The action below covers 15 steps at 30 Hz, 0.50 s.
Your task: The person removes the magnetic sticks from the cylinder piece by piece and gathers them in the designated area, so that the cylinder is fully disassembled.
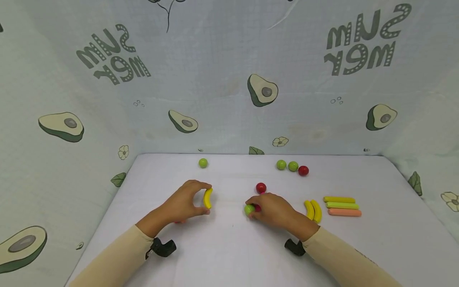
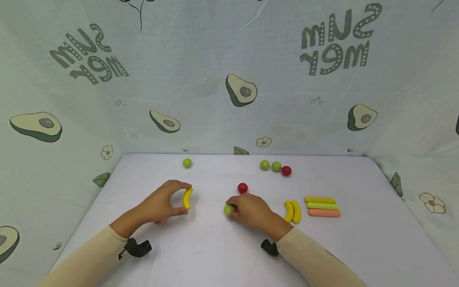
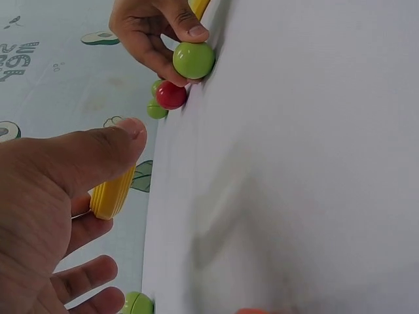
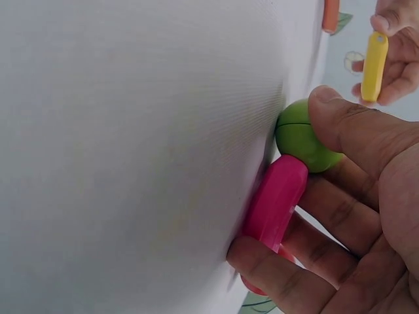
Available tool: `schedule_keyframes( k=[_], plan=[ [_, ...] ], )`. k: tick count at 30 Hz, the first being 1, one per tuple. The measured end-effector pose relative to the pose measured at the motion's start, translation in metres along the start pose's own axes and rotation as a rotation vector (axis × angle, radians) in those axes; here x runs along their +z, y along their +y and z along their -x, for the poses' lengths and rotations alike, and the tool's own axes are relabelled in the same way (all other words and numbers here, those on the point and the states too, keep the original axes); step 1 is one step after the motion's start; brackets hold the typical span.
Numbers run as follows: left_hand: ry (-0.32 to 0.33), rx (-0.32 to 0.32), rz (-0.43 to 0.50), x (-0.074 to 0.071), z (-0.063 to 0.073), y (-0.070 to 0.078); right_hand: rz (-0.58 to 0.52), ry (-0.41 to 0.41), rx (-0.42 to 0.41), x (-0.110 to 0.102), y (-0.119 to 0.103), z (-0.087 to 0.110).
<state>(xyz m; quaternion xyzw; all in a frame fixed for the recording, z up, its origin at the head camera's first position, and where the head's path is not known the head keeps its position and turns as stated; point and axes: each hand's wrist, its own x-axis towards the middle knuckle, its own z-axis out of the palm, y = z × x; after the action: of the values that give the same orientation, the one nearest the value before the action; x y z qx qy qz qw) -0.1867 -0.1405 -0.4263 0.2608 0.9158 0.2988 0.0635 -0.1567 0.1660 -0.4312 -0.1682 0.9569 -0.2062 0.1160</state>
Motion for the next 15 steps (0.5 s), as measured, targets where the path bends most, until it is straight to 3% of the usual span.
schedule_keyframes(
  k=[9,15],
  plan=[
    [-0.041,-0.168,0.11,-0.011,0.011,-0.005,0.002,0.007,0.002,0.001,0.001,0.001],
    [-0.026,-0.161,0.09,-0.016,0.016,-0.014,0.001,0.013,-0.004,0.001,0.001,0.0]
  ],
)
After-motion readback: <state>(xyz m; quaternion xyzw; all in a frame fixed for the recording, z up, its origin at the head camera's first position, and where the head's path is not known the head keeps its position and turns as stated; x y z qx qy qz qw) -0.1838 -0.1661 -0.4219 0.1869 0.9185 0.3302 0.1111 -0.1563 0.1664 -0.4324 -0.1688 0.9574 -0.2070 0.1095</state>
